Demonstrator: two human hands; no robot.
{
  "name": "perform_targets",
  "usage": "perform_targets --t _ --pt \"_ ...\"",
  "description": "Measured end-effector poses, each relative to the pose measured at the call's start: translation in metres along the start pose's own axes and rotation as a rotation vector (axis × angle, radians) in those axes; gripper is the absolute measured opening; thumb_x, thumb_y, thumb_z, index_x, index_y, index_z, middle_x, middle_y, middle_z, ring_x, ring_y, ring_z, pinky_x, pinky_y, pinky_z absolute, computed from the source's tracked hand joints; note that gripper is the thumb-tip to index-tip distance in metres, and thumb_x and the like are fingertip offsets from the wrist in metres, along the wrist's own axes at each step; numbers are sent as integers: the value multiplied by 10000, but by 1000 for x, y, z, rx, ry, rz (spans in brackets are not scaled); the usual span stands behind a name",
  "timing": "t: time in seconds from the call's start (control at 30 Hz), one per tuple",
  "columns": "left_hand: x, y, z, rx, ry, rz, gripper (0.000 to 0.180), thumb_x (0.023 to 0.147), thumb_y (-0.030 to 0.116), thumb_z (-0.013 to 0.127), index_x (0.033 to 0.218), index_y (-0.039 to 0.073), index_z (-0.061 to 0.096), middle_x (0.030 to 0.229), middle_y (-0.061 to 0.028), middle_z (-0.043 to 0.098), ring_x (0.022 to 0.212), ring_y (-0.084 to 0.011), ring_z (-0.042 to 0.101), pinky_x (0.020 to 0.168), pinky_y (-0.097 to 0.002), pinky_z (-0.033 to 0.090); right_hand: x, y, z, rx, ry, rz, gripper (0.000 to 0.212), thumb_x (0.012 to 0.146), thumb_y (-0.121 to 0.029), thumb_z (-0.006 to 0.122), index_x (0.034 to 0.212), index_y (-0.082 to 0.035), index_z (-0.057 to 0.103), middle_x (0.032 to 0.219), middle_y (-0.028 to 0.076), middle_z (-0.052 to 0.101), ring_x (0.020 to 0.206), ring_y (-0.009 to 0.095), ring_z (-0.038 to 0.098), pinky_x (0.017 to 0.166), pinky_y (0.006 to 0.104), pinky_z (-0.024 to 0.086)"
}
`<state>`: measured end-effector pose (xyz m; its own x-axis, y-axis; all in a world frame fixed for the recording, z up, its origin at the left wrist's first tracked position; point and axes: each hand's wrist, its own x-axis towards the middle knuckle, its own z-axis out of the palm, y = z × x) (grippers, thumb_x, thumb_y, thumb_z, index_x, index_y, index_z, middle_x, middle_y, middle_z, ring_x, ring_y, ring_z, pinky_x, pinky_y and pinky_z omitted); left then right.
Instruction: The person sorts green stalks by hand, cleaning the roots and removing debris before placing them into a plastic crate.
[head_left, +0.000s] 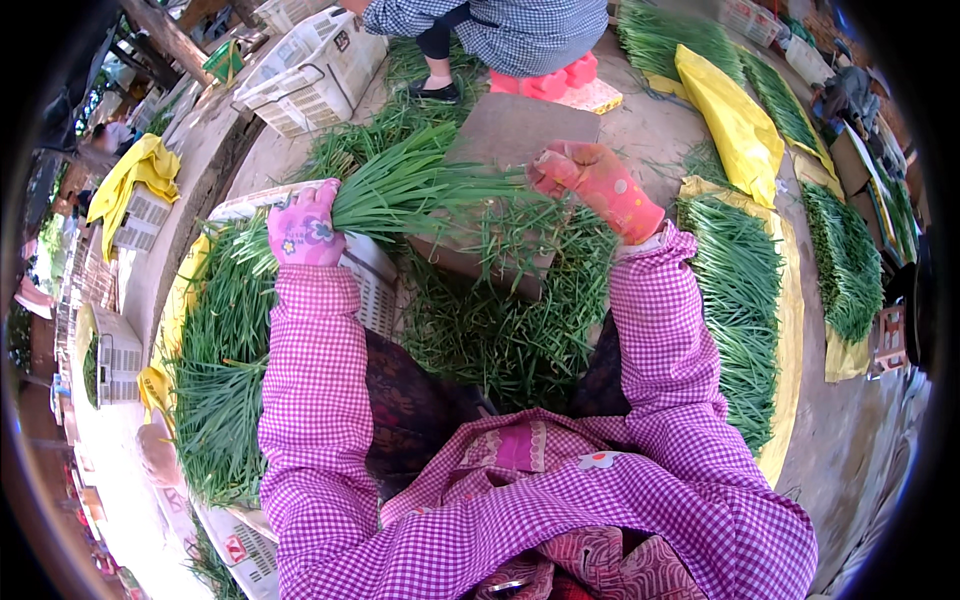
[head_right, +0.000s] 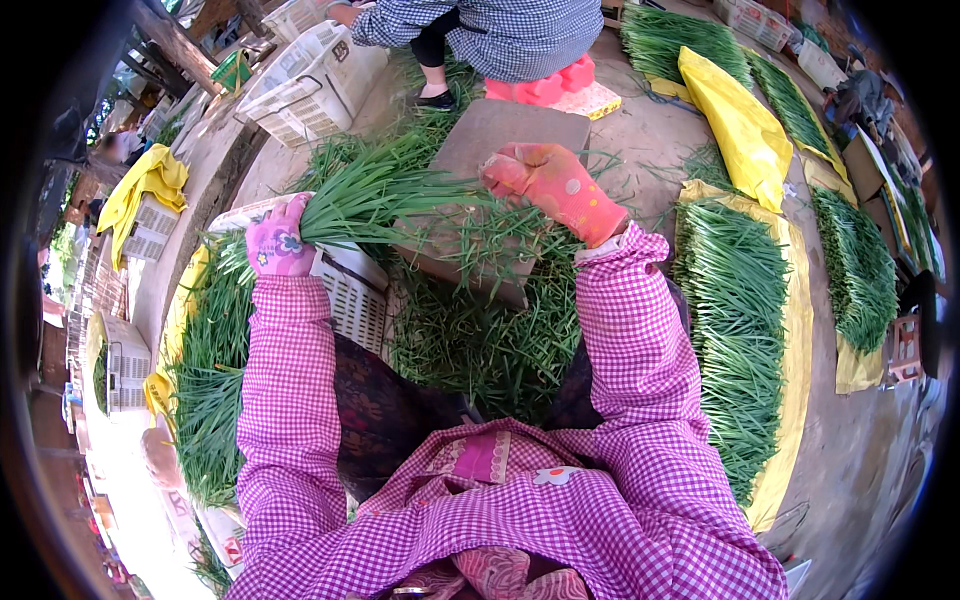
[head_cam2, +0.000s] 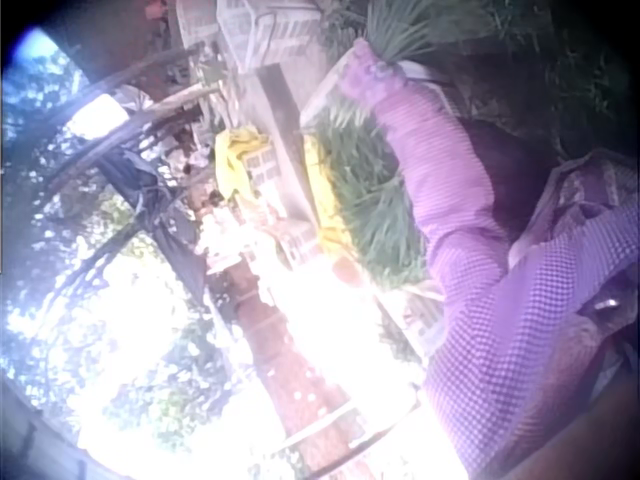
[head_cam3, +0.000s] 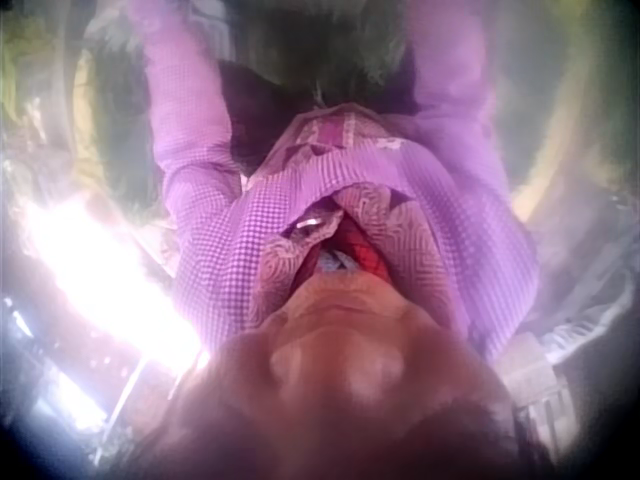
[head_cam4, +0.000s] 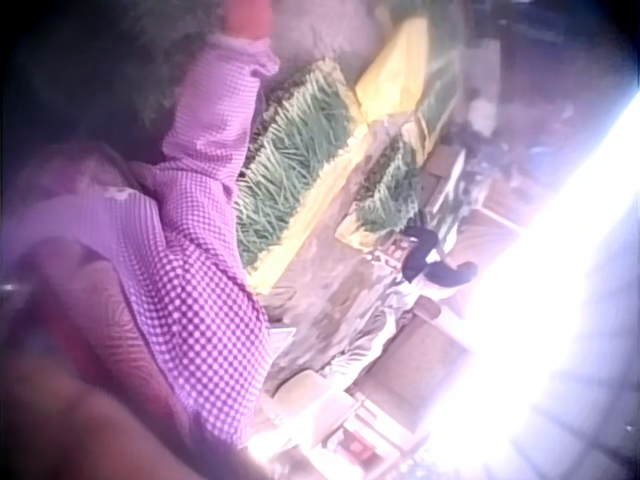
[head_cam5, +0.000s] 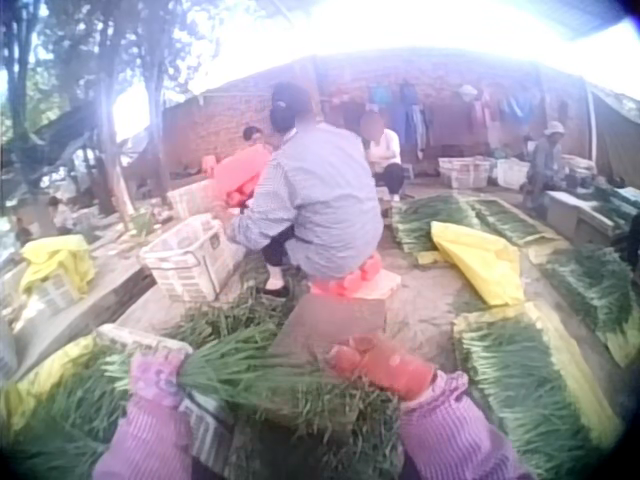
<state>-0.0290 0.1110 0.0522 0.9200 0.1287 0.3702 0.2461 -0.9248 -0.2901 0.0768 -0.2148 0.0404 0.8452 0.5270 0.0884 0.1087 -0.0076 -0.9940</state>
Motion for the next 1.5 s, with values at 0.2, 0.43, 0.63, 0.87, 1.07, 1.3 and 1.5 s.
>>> perform_targets --t 0.2,0.43,0.63,0.87,1.07,1.3,1.5 --pt "1 -2 5 -10 -5 -11 536 634 146 706 1141 235 556 984 -14 619 911 -192 611 751 -361 422 -1 3 34 -17 -31 38 319 840 -209 657 1023 49 623 843 33 636 675 99 562 619 239 471" --pt "1 10 0 -8 -40 53 520 650 163 705 1143 229 553 1003 -20 615 917 -200 609 761 -361 426 10 4 35 318 291 -55 205 824 -160 653 911 24 634 775 37 622 651 98 565 615 231 471" --pt "2 3 5 -54 -87 1 476 684 164 672 1142 223 554 1022 -31 612 905 -214 614 779 -363 420 10 9 0 283 230 -57 214 816 -160 653 906 33 628 763 44 619 639 115 577 607 241 474" --pt "1 3 5 -56 -68 -8 466 692 168 663 1141 228 556 1029 -25 615 906 -206 618 773 -364 422 3 13 37 -101 -149 100 378 837 -192 644 1128 45 596 800 54 639 651 119 593 586 254 486" --pt "0 3 3 -22 -77 2 473 681 164 678 1133 226 554 1007 -19 615 910 -200 616 760 -366 423 4 17 76 127 7 80 255 834 -168 650 963 51 636 765 60 627 597 99 551 560 245 459" --pt "0 7 5 -14 -15 73 504 654 172 700 1133 218 550 1016 -21 606 932 -195 607 744 -365 418 9 7 33 349 202 -148 206 859 -159 615 938 30 634 798 65 633 660 124 584 592 237 472" --pt "-1 -7 8 -5 81 -6 545 617 154 704 1132 243 546 964 -4 613 876 -195 612 737 -359 416 10 1 -5 309 380 -159 245 877 -165 587 1006 41 617 919 74 645 790 135 608 671 254 508"
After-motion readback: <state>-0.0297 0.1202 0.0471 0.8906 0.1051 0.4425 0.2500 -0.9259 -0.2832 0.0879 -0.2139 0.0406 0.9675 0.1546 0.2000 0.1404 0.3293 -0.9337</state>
